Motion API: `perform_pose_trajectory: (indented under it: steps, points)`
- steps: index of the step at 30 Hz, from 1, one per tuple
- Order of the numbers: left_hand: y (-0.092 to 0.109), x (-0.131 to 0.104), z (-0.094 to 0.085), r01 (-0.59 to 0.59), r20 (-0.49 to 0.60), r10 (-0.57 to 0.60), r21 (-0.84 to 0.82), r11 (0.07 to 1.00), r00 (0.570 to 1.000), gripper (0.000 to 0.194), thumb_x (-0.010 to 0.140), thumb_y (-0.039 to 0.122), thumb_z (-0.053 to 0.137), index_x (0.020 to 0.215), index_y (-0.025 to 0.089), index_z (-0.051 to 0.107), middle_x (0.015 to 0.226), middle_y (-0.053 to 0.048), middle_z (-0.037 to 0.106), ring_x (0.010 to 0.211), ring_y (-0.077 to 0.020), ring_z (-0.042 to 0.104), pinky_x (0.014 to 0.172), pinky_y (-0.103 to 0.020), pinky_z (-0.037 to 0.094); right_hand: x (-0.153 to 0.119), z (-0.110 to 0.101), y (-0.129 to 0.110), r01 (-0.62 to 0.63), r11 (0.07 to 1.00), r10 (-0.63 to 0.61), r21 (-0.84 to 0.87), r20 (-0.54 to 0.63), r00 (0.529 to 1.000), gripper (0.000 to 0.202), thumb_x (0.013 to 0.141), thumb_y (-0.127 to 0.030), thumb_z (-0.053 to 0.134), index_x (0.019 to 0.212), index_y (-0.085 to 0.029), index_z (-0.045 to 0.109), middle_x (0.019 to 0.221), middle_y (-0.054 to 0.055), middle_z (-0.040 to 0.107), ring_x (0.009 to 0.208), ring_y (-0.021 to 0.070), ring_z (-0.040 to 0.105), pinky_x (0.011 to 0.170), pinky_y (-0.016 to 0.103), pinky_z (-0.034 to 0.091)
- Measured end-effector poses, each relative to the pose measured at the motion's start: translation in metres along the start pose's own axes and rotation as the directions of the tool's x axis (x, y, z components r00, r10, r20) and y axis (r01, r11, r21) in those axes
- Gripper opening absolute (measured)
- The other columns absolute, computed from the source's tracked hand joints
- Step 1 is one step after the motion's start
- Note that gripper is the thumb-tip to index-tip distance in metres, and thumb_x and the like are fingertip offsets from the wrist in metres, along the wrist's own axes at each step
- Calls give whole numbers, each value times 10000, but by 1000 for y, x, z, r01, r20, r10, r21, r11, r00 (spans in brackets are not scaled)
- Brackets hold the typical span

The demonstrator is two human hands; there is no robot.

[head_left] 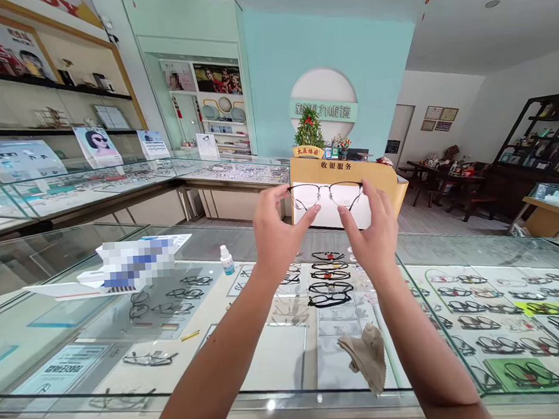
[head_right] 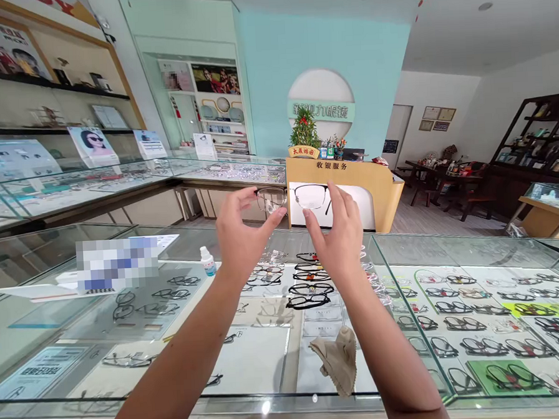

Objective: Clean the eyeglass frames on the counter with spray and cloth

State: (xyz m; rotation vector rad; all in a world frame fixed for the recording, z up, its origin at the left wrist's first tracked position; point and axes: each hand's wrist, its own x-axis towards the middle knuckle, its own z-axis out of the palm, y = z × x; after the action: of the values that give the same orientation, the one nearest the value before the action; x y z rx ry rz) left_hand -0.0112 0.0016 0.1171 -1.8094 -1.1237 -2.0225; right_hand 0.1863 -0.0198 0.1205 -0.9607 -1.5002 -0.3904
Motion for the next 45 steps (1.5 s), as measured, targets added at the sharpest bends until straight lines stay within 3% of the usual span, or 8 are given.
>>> perform_pose_trajectory:
  steps: [6, 14, 20, 23, 26, 33, 38, 45]
  points:
    - [-22, -30, -5, 54, 36, -54, 4, 999, 998, 551, 881, 481, 925, 1312, 236, 685, 1232, -104, 781, 1179, -311, 773, 982, -480, 636, -28, 10, 11, 14, 999, -17, 36, 78, 997, 632, 1082, -497, 646, 1652, -255, 522, 1522, 203, 702, 1412, 392, 674, 1169, 644, 588]
    - [-65, -92, 14, 44, 101, -45, 15, 999, 994, 562, 898, 494, 899, 1334, 215, 680, 1263, -134, 772, 1165, -313, 763, 989, -472, 627, -93, 17, 44, -47, 986, 24, 161, 143, 989, 587, 1092, -399, 630, 1658, -270, 541, 1562, 186, 687, 1463, 350, 661, 1208, 618, 580]
    - [-78, -108, 15, 14, 90, -20, 63, 998, 996, 561, 900, 472, 896, 1332, 195, 668, 1249, -137, 773, 1152, -300, 755, 977, -463, 620, -110, 24, 57, -183, 935, 142, 304, 154, 978, 503, 1087, -430, 633, 1565, -275, 641, 1549, 171, 705, 1426, 319, 684, 1147, 552, 617]
    - [-82, -110, 15, -9, 93, 2, 75, 997, 996, 565, 887, 458, 902, 1327, 196, 663, 1249, -141, 773, 1176, -306, 746, 960, -465, 622, -113, 28, 64, -392, 841, 351, 373, 176, 920, 449, 1076, -503, 638, 1434, -248, 731, 1465, 163, 756, 1344, 295, 731, 1094, 501, 637]
    - [-84, -111, 16, -36, 100, 28, 80, 996, 995, 577, 879, 448, 909, 1336, 201, 658, 1254, -149, 772, 1192, -313, 743, 944, -468, 628, -112, 30, 68, -524, 758, 469, 388, 234, 852, 430, 1056, -547, 654, 1299, -221, 795, 1366, 150, 810, 1283, 285, 757, 1101, 489, 620]
    - [-86, -115, 19, -12, 131, 3, 71, 997, 991, 602, 865, 478, 902, 1340, 211, 645, 1272, -146, 754, 1222, -330, 720, 993, -505, 618, -105, 26, 67, -596, 687, 520, 415, 291, 803, 409, 1000, -572, 723, 1186, -232, 853, 1272, 117, 849, 1219, 280, 768, 1121, 494, 597]
    - [-87, -117, 20, 13, 181, -18, 29, 999, 983, 633, 856, 489, 911, 1359, 217, 639, 1284, -146, 739, 1250, -345, 706, 1068, -540, 598, -106, 28, 72, -704, 521, 575, 483, 411, 708, 422, 945, -638, 783, 1145, -275, 863, 1241, 67, 868, 1213, 282, 794, 1181, 518, 586]
    - [-89, -118, 22, 77, 232, -85, 44, 996, 969, 666, 848, 552, 919, 1362, 249, 625, 1331, -155, 723, 1313, -364, 693, 1124, -587, 583, -105, 34, 78, -756, 359, 567, 547, 516, 642, 437, 895, -674, 807, 1081, -282, 862, 1294, 69, 856, 1217, 292, 810, 1151, 522, 628]
